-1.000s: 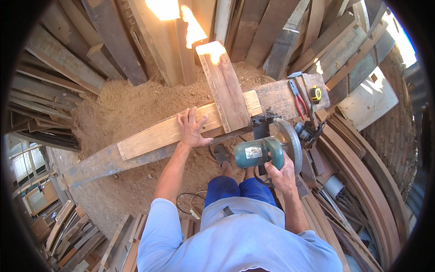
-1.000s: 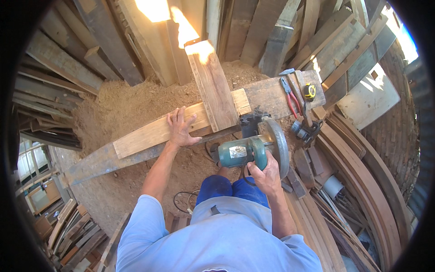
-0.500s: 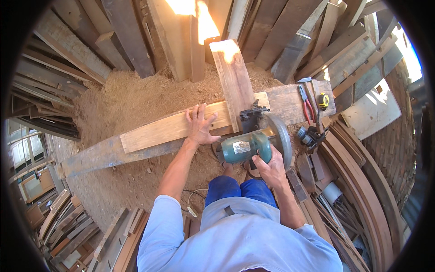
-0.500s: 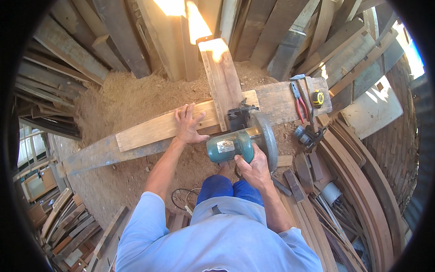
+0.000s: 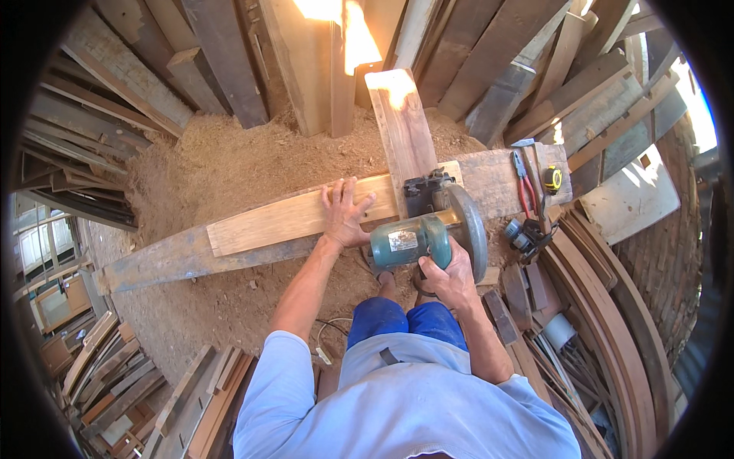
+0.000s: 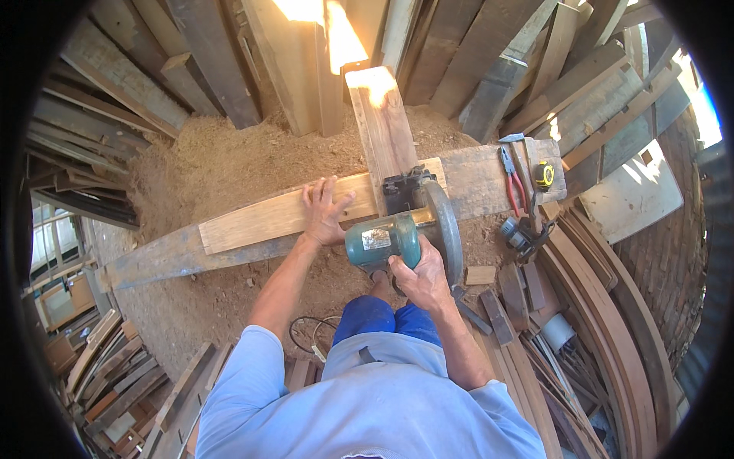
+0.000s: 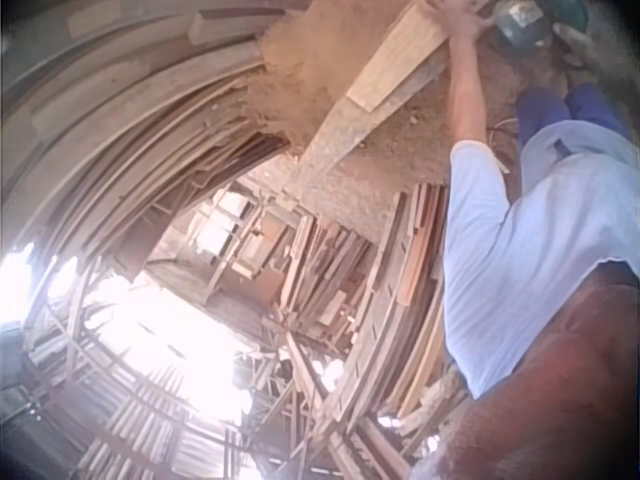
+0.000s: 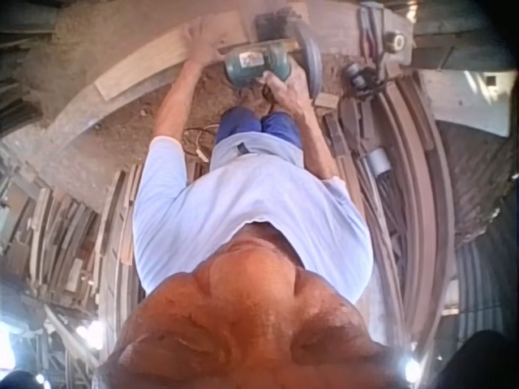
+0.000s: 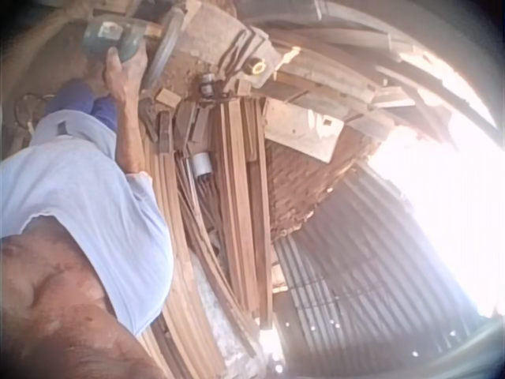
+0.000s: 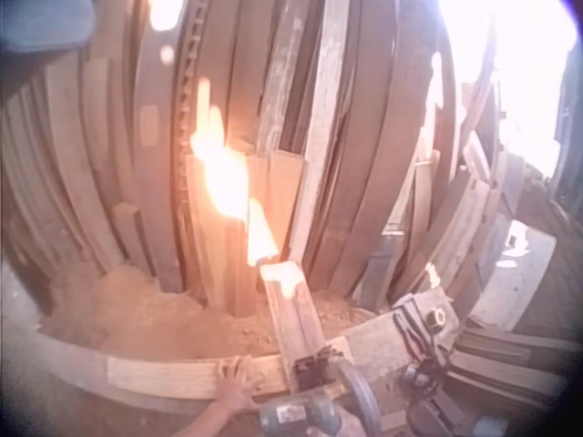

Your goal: The person measures a piece of wood using a tape measure and a straight edge, then cuts a notch into the wood using a circular saw and a chisel.

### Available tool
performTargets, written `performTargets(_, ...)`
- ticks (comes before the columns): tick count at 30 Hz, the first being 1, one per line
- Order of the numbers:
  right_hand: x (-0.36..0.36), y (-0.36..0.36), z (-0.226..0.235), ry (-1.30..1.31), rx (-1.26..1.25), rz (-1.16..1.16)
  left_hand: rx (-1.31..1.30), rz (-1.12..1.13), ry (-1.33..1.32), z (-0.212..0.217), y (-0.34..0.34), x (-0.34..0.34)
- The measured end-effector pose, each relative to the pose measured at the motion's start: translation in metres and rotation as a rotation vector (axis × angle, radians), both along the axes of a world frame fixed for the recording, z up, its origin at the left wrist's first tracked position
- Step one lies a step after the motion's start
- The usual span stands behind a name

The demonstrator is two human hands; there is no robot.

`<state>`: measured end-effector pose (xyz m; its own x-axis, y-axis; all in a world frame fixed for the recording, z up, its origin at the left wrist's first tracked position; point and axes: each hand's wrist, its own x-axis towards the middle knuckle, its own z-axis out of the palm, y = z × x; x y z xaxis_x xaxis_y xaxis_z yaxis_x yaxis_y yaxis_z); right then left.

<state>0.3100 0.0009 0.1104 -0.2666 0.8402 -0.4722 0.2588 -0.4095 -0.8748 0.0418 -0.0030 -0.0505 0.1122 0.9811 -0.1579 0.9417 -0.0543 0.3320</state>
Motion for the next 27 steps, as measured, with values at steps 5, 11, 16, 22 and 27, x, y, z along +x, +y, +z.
performTargets(5, -0.007, 0.014, 0.007, -0.023, -0.007, 0.03, 0.027, -0.009, 0.02, -0.009, -0.003, -0.002)
performTargets(11, -0.01, 0.019, 0.005, 0.024, 0.028, 0.004, 0.104, -0.033, 0.002, -0.017, -0.003, -0.002)
performTargets(16, -0.013, 0.029, 0.004, 0.006, 0.045, 0.045, 0.142, -0.063, 0.082, -0.029, -0.006, -0.008)
performTargets(22, -0.013, 0.03, -0.003, -0.019, 0.064, 0.039, 0.138, -0.059, 0.062, -0.025, -0.006, -0.007)
performTargets(27, -0.011, 0.033, -0.005, -0.072, 0.045, 0.048, 0.092, -0.029, -0.011, -0.009, -0.002, 0.001)
